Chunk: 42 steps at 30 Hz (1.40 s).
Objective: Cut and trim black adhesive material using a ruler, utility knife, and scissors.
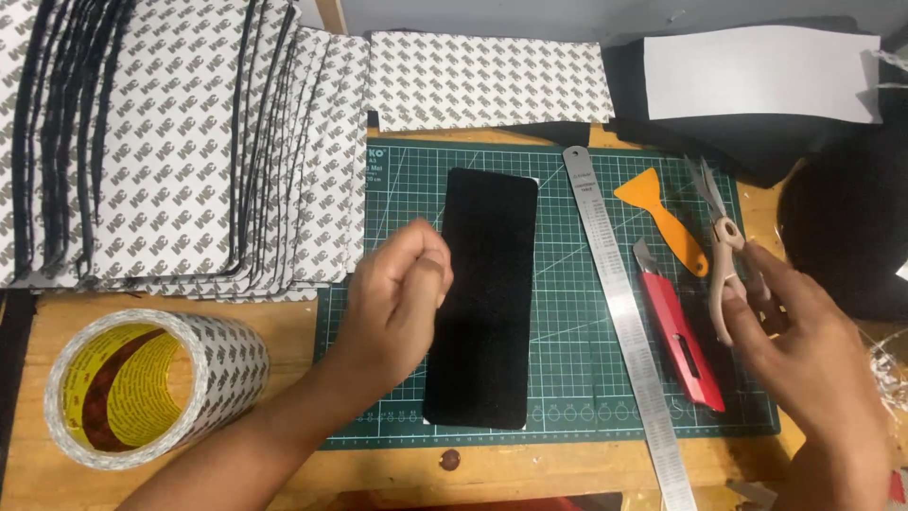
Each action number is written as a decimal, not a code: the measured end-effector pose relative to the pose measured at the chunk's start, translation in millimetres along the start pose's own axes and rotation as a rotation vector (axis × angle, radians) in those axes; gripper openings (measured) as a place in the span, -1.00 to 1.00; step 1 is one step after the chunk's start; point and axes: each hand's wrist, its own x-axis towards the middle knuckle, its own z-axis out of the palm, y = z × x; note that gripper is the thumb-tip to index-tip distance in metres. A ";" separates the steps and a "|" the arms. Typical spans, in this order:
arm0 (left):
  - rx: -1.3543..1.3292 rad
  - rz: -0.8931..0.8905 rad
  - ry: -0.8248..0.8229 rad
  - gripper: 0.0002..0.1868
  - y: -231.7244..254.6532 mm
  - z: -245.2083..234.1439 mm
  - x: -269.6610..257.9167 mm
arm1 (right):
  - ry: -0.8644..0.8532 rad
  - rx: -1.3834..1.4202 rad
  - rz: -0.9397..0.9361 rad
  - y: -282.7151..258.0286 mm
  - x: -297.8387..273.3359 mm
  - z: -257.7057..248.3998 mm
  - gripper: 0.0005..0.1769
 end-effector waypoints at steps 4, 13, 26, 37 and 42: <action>-0.074 0.018 -0.358 -0.68 5.7 5.8 -12.7 | 0.037 -0.131 -0.030 5.6 3.3 10.2 -0.31; 0.338 0.323 -1.057 -0.54 21.0 27.2 -39.9 | 0.269 -0.327 -0.179 32.3 14.5 40.1 -0.40; 0.284 0.195 -1.329 -0.56 41.3 32.3 -48.8 | 0.513 -0.419 -0.310 58.3 17.1 56.2 -0.57; 0.157 0.360 -1.316 -0.63 6.4 38.4 -57.5 | 0.378 -0.246 -0.217 47.2 15.8 44.3 -0.43; 0.242 0.161 -1.348 -0.70 17.8 41.0 -58.3 | 0.312 -0.195 -0.174 51.2 17.2 39.0 -0.36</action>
